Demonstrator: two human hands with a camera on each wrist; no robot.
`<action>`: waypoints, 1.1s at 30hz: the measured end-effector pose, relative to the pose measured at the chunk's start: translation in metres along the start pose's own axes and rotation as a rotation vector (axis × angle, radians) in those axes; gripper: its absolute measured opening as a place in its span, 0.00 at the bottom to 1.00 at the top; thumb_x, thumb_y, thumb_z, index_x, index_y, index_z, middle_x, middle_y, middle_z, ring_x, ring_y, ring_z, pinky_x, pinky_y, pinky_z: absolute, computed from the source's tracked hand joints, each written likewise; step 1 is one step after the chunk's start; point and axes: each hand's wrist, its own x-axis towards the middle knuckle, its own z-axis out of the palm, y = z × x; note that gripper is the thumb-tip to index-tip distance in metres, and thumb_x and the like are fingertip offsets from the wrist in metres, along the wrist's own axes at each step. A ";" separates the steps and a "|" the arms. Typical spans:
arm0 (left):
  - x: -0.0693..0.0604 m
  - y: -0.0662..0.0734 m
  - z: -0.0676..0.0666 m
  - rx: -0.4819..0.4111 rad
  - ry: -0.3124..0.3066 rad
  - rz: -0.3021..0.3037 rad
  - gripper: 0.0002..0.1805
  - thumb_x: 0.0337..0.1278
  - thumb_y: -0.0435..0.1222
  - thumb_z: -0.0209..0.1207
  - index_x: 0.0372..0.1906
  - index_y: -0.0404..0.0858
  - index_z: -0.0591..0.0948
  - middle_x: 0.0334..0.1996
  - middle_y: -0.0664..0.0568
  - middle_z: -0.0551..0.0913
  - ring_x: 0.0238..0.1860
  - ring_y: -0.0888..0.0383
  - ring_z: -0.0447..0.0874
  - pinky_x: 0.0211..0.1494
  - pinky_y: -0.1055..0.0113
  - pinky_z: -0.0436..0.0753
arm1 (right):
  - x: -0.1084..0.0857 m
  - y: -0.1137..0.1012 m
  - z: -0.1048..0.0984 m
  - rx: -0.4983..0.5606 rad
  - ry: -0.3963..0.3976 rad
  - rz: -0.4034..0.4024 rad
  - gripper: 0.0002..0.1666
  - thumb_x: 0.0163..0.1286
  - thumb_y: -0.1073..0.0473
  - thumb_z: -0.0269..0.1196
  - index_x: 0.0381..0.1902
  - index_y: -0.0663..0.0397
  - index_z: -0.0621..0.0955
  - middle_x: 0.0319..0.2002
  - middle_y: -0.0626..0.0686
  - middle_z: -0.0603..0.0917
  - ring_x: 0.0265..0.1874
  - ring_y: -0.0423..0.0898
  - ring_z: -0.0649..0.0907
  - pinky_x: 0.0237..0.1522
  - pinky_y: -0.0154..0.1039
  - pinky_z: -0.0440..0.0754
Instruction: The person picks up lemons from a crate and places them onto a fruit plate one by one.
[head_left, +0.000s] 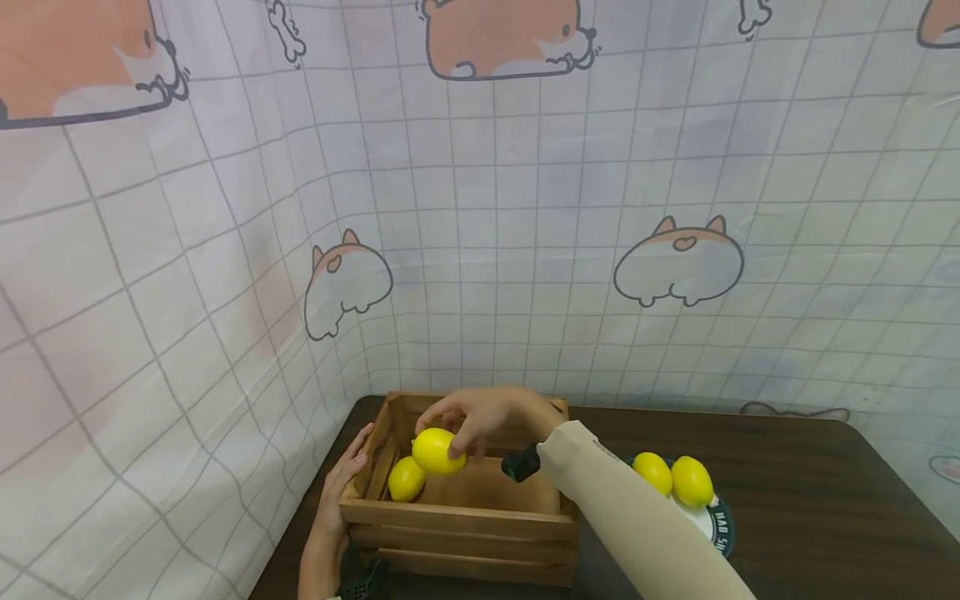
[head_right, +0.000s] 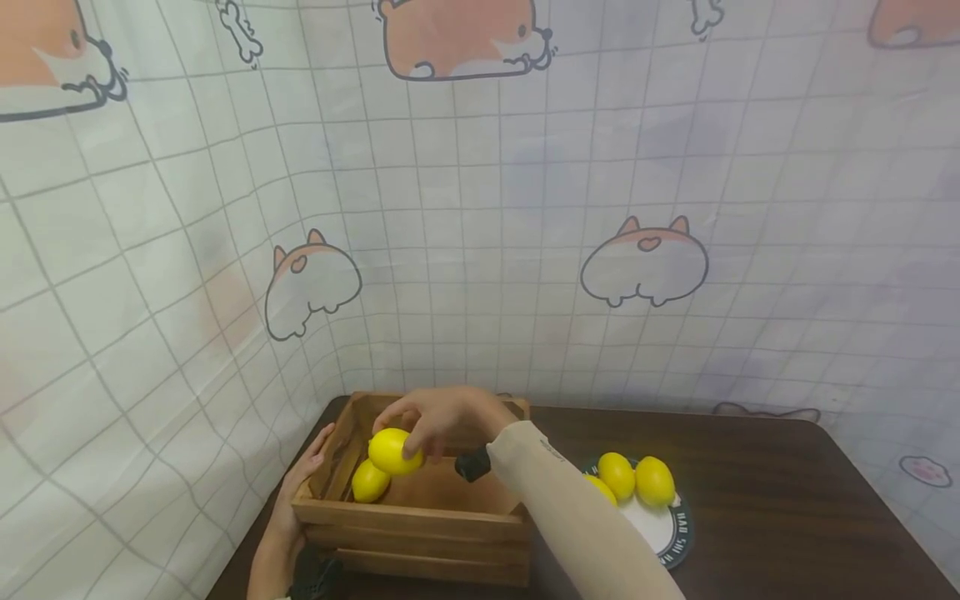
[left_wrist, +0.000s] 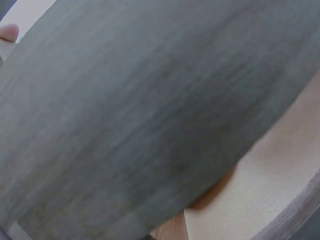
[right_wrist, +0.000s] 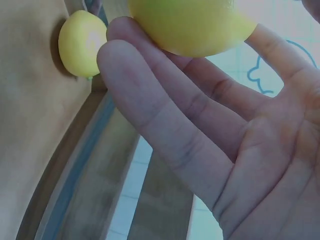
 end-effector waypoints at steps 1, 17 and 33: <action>0.000 0.000 0.000 0.002 0.001 -0.002 0.31 0.78 0.49 0.43 0.81 0.51 0.60 0.83 0.50 0.51 0.83 0.39 0.38 0.75 0.24 0.43 | -0.002 0.000 0.000 -0.019 0.002 -0.009 0.33 0.66 0.65 0.66 0.68 0.39 0.76 0.50 0.51 0.84 0.34 0.45 0.86 0.43 0.57 0.89; 0.001 -0.002 -0.001 0.001 0.002 -0.001 0.32 0.78 0.48 0.43 0.82 0.49 0.59 0.83 0.48 0.51 0.83 0.38 0.38 0.74 0.22 0.42 | -0.034 0.006 0.003 -0.054 0.131 -0.084 0.34 0.64 0.67 0.66 0.67 0.44 0.76 0.50 0.55 0.80 0.47 0.47 0.82 0.45 0.48 0.90; -0.001 0.000 0.001 0.007 -0.001 -0.016 0.32 0.78 0.49 0.43 0.82 0.52 0.59 0.83 0.48 0.48 0.83 0.37 0.36 0.72 0.20 0.42 | -0.064 0.016 0.012 -0.017 0.220 -0.131 0.34 0.64 0.63 0.65 0.68 0.43 0.72 0.52 0.56 0.78 0.45 0.48 0.84 0.47 0.52 0.89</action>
